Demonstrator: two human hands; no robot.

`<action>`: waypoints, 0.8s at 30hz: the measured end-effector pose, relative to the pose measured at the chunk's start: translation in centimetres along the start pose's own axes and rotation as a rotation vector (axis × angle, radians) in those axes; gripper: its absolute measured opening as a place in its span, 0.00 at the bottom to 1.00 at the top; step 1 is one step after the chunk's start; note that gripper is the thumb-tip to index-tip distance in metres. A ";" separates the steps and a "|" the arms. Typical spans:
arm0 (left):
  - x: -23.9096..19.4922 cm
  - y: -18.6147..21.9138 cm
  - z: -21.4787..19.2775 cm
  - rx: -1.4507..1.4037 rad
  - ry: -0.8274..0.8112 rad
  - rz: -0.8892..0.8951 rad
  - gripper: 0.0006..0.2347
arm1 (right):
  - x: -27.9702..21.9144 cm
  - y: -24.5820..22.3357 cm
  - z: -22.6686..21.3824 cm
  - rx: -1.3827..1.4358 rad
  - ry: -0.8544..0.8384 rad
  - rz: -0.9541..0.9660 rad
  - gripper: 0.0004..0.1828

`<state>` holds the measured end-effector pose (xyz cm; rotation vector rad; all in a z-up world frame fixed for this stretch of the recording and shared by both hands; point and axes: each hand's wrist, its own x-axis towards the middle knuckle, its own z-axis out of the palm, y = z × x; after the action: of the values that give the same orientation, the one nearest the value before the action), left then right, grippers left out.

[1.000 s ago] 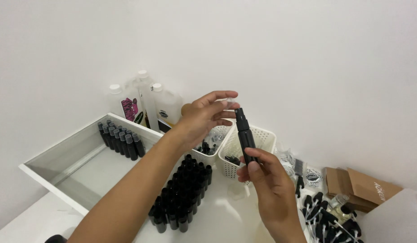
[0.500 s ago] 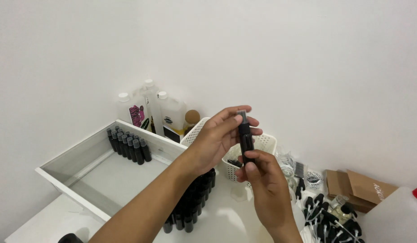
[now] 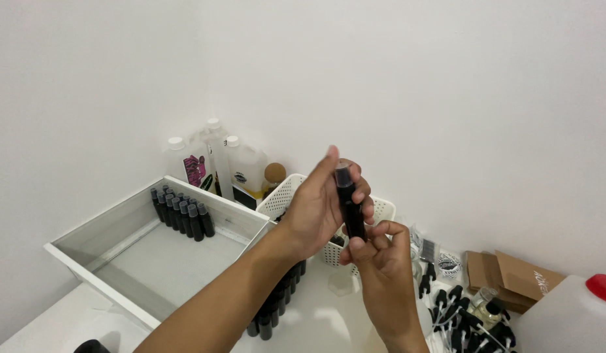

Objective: Assembling and filling small perfume spray bottles at a workspace

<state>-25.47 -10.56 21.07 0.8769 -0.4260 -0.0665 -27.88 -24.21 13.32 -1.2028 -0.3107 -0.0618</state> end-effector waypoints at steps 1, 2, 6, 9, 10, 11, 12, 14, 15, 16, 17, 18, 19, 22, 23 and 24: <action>0.0 -0.1 0.4 0.001 0.000 -0.003 0.20 | 0.1 0.3 -0.3 0.002 0.002 0.001 0.14; -0.1 -0.1 0.8 0.036 0.050 -0.024 0.20 | 0.2 0.6 -0.5 -0.031 -0.013 -0.044 0.15; -0.1 -0.8 1.2 0.050 0.139 -0.016 0.24 | 0.5 0.8 -0.5 -0.022 0.012 -0.094 0.16; 0.3 -1.0 0.7 0.083 0.163 -0.069 0.25 | 0.1 -0.6 0.3 -0.032 0.043 0.006 0.15; 0.2 -1.1 1.0 0.082 0.168 -0.068 0.25 | 0.2 -0.1 -0.1 -0.032 0.040 0.010 0.15; 0.1 -1.1 1.2 0.083 0.196 -0.066 0.23 | 0.4 0.3 -0.3 -0.013 0.044 0.021 0.17; 0.2 -1.0 1.5 0.086 0.220 -0.059 0.22 | 0.6 0.7 -0.5 0.006 0.046 0.026 0.19; 0.2 -0.8 1.8 0.098 0.265 -0.056 0.21 | 0.3 -0.8 0.3 -0.073 0.074 0.093 0.19; 0.1 -0.7 2.0 0.111 0.308 -0.059 0.19 | 0.2 -1.5 0.7 -0.153 0.107 0.162 0.19; 0.2 -0.6 2.0 0.111 0.307 -0.062 0.19 | 0.2 -1.5 0.6 -0.152 0.109 0.163 0.19; 0.2 -0.4 1.9 0.125 0.324 -0.043 0.18 | 0.2 -1.4 0.5 -0.169 0.091 0.136 0.18; 0.2 -0.3 1.8 0.136 0.341 -0.027 0.18 | 0.1 -1.2 0.4 -0.188 0.074 0.111 0.18; 0.1 -0.3 1.5 0.134 0.341 -0.033 0.18 | -0.2 -1.7 0.3 -0.190 0.079 0.114 0.18; -0.3 0.1 1.0 0.172 0.340 -0.011 0.17 | -0.9 -3.0 0.1 -0.282 0.069 0.035 0.16; -0.5 0.4 1.0 0.188 0.374 -0.030 0.15 | -1.1 -3.1 -0.1 -0.254 0.070 -0.009 0.16; -0.8 0.7 0.9 0.203 0.409 -0.046 0.14 | -1.2 -3.3 -0.2 -0.228 0.068 -0.054 0.15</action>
<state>-26.64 -10.63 21.86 1.0716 -0.0291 0.1145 -29.71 -25.77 15.92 -1.4150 -0.2816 -0.1892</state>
